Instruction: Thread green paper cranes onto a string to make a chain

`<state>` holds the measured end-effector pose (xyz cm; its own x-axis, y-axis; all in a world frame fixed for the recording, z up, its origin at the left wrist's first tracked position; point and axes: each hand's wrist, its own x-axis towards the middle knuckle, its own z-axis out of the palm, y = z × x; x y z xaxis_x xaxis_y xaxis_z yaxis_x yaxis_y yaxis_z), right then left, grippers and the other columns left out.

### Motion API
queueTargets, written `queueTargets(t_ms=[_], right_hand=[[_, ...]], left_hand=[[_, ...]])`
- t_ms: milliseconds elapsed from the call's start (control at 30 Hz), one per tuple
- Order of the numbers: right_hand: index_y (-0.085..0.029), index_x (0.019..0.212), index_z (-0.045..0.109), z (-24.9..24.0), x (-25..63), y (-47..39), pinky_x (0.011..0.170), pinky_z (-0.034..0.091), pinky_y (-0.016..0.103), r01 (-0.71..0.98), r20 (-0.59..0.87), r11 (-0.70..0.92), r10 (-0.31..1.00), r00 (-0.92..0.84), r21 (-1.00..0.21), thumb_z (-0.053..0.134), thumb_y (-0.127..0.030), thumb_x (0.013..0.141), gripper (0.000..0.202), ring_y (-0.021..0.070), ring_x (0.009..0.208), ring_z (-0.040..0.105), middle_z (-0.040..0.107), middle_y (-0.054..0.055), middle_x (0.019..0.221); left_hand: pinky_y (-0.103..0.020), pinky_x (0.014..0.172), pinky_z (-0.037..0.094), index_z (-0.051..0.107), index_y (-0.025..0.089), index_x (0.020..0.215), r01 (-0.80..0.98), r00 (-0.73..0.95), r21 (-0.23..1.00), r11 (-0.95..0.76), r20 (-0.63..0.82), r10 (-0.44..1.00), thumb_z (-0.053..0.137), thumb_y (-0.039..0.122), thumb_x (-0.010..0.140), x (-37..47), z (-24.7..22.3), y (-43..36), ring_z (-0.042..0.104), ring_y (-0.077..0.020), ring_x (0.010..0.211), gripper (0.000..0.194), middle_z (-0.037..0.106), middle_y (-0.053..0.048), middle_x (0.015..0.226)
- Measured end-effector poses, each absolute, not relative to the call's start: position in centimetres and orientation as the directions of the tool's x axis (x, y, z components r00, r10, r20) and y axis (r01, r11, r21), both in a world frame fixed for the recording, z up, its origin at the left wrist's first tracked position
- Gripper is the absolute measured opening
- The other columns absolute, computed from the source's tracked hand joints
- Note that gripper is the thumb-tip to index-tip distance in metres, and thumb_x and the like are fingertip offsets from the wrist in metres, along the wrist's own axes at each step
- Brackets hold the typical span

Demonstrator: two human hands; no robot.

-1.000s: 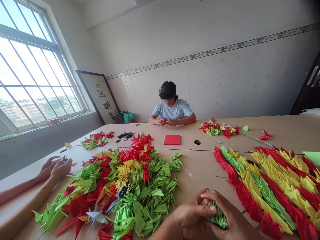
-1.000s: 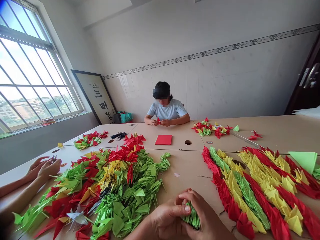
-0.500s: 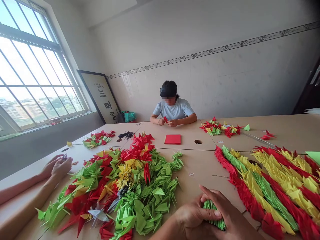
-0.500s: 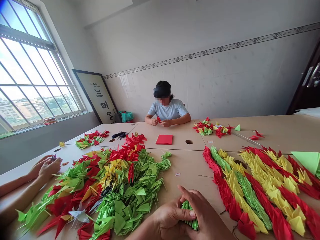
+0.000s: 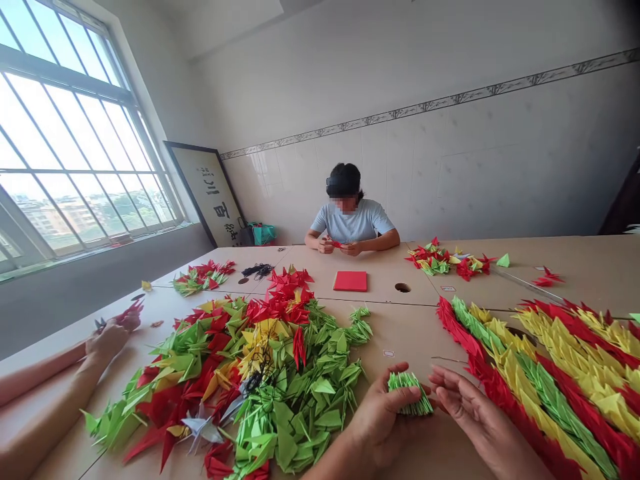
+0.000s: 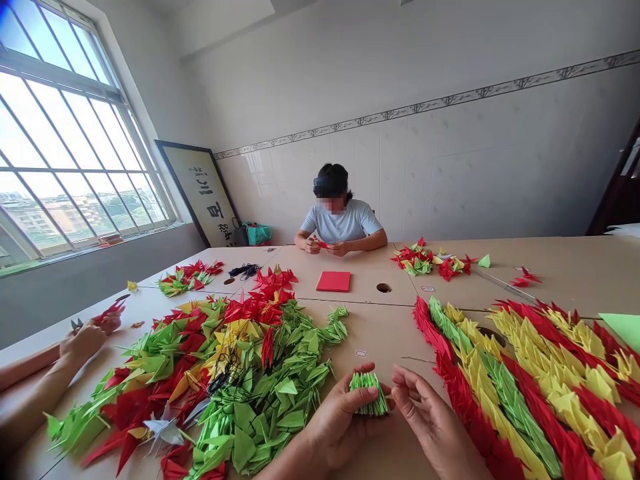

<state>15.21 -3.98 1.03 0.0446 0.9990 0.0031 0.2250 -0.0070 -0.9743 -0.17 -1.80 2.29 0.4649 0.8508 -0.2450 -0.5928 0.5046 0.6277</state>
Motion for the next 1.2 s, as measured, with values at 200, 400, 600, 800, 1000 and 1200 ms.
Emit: queueTargets(t_ms=[200,400,600,800,1000,1200], right_hand=[[-0.023,0.102,0.066,1.6,15.2,-3.7,0.092,0.047,0.034,0.250,-0.050,-0.037,0.998,-0.048,-0.968,0.059,-0.051,0.072,0.042,0.0271,0.109,0.058,0.069,0.006,0.110],[-0.023,0.091,0.069,2.3,15.0,-3.9,0.085,0.051,0.031,0.228,-0.065,-0.060,0.998,-0.015,-0.972,0.060,-0.050,0.070,0.035,0.0271,0.102,0.062,0.072,0.003,0.101],[-0.023,0.084,0.069,2.9,15.0,-4.3,0.080,0.052,0.032,0.170,-0.069,-0.085,0.993,0.098,-0.982,0.062,-0.046,0.065,0.030,0.0264,0.092,0.064,0.073,0.003,0.091],[-0.026,0.089,0.066,2.1,15.6,-4.5,0.076,0.053,0.032,0.045,-0.137,-0.142,0.987,0.087,-0.989,0.058,-0.052,0.070,0.034,0.0244,0.089,0.062,0.071,0.003,0.091],[-0.026,0.087,0.063,1.7,15.5,-4.2,0.072,0.051,0.028,0.169,-0.105,-0.118,0.991,0.083,-0.978,0.056,-0.046,0.072,0.026,0.0237,0.086,0.061,0.069,0.002,0.085],[-0.024,0.086,0.061,0.9,15.5,-3.7,0.079,0.047,0.028,0.195,-0.116,-0.107,0.993,-0.035,-0.975,0.064,-0.037,0.068,0.022,0.0225,0.087,0.060,0.069,0.000,0.089]], left_hand=[[-0.021,0.061,0.047,0.059,0.013,0.076,-0.564,0.406,0.704,0.431,-0.218,0.888,0.077,0.012,0.053,0.2,2.8,-2.2,0.058,-0.0111,0.064,0.029,0.063,-0.002,0.071],[-0.021,0.057,0.045,0.059,0.014,0.082,-0.548,0.363,0.729,0.409,-0.233,0.902,0.078,0.013,0.052,0.3,2.2,-2.0,0.055,-0.0104,0.060,0.035,0.061,0.000,0.067],[-0.022,0.058,0.046,0.056,0.014,0.086,-0.543,0.343,0.740,0.397,-0.236,0.909,0.075,0.014,0.056,0.0,2.0,-1.8,0.057,-0.0122,0.064,0.035,0.061,-0.001,0.072],[-0.024,0.063,0.047,0.054,0.015,0.084,-0.561,0.315,0.726,0.398,-0.258,0.914,0.074,0.016,0.057,0.1,2.1,-1.7,0.060,-0.0142,0.069,0.033,0.063,-0.002,0.074],[-0.021,0.056,0.044,0.055,0.015,0.078,-0.534,0.344,0.733,0.421,-0.266,0.901,0.071,0.014,0.057,0.2,2.3,-1.8,0.057,-0.0119,0.062,0.027,0.061,0.000,0.069],[-0.023,0.059,0.045,0.055,0.015,0.080,-0.524,0.342,0.749,0.405,-0.251,0.906,0.079,0.017,0.051,0.3,2.5,-2.0,0.055,-0.0110,0.062,0.038,0.061,0.000,0.069]])
